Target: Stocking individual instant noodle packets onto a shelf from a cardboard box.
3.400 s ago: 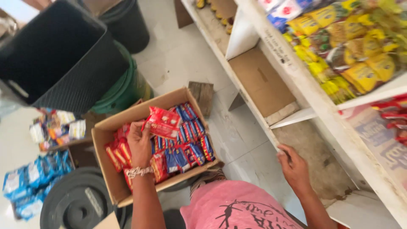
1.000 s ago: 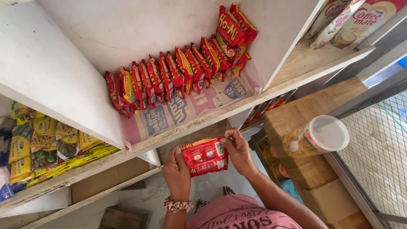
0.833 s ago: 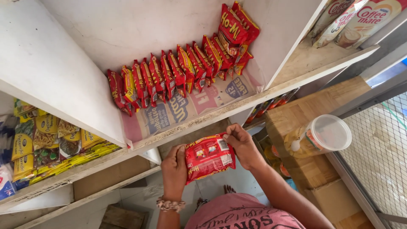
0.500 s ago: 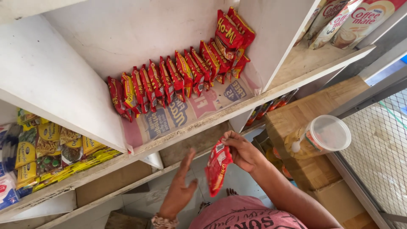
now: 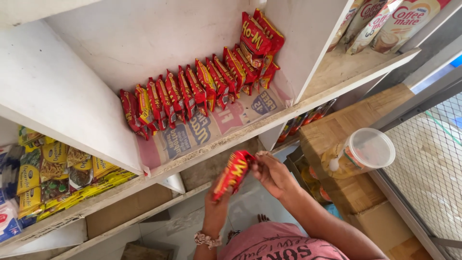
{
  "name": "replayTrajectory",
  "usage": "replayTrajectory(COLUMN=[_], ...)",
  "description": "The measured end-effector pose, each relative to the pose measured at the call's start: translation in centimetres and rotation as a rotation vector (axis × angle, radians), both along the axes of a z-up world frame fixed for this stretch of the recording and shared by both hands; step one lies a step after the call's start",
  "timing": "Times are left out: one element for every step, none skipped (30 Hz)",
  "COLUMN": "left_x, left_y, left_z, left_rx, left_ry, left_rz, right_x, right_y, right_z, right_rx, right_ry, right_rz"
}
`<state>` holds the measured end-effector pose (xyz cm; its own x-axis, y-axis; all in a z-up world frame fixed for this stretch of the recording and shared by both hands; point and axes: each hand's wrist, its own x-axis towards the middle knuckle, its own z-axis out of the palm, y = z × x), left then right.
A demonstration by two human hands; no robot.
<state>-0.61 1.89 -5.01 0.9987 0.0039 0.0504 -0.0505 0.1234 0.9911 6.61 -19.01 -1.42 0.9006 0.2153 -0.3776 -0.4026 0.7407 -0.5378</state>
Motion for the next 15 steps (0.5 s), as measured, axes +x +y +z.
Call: replayTrajectory(left_x=[0.4,0.8,1.2,1.5,1.8,1.8,1.5,1.7,1.9,2.0,2.2,2.3,2.3,2.2,2.2], left_y=[0.5,1.1,1.6,1.7,1.7,1.8,1.8,1.8,1.9,1.6,1.3,1.1,0.6,0.2,-0.3], left_z=[-1.2,-2.5,-3.7,-2.6,-1.4,-0.3,-0.1,0.2,0.5,1.3,2.2,3.0,3.7,4.5,5.2], left_rx=[0.001,-0.111,-0.224,-0.223,-0.274,-0.323,-0.320,-0.299,-0.278,-0.276,-0.253,-0.229,-0.227,-0.231,-0.236], left_ry=[-0.005,0.095,0.195,0.192,0.220,0.258,0.264,0.279,0.294,0.291,0.304,0.319,0.316,0.297,0.278], left_rz=[0.000,0.073,0.144,0.145,0.140,0.132,0.131,0.087,0.043,0.040,0.042,0.046,0.045,0.115,0.186], right_x=[-0.2,-0.3,-0.5,-0.4,-0.2,-0.5,-0.2,0.3,0.8,0.9,1.0,1.2,0.7,0.4,0.0], right_y=[-0.2,-0.4,-0.6,-0.7,-0.8,-0.9,-0.6,-0.3,-0.1,0.1,0.3,0.6,0.8,1.0,1.2], right_z=[0.8,1.5,2.2,3.7,5.1,6.4,5.7,5.0,4.4,2.8,1.2,-0.4,0.6,1.7,2.8], right_rx=[0.001,-0.311,-0.623,-0.621,-0.796,-0.970,-0.968,-0.885,-0.801,-0.801,-0.775,-0.749,-0.747,-0.784,-0.820], right_ry=[-0.005,-0.182,-0.359,-0.361,-0.492,-0.613,-0.605,-0.559,-0.513,-0.515,-0.489,-0.463,-0.465,-0.453,-0.442], right_rz=[0.000,-0.049,-0.101,-0.101,-0.038,0.028,0.028,0.101,0.173,0.168,0.125,0.083,0.079,0.020,-0.040])
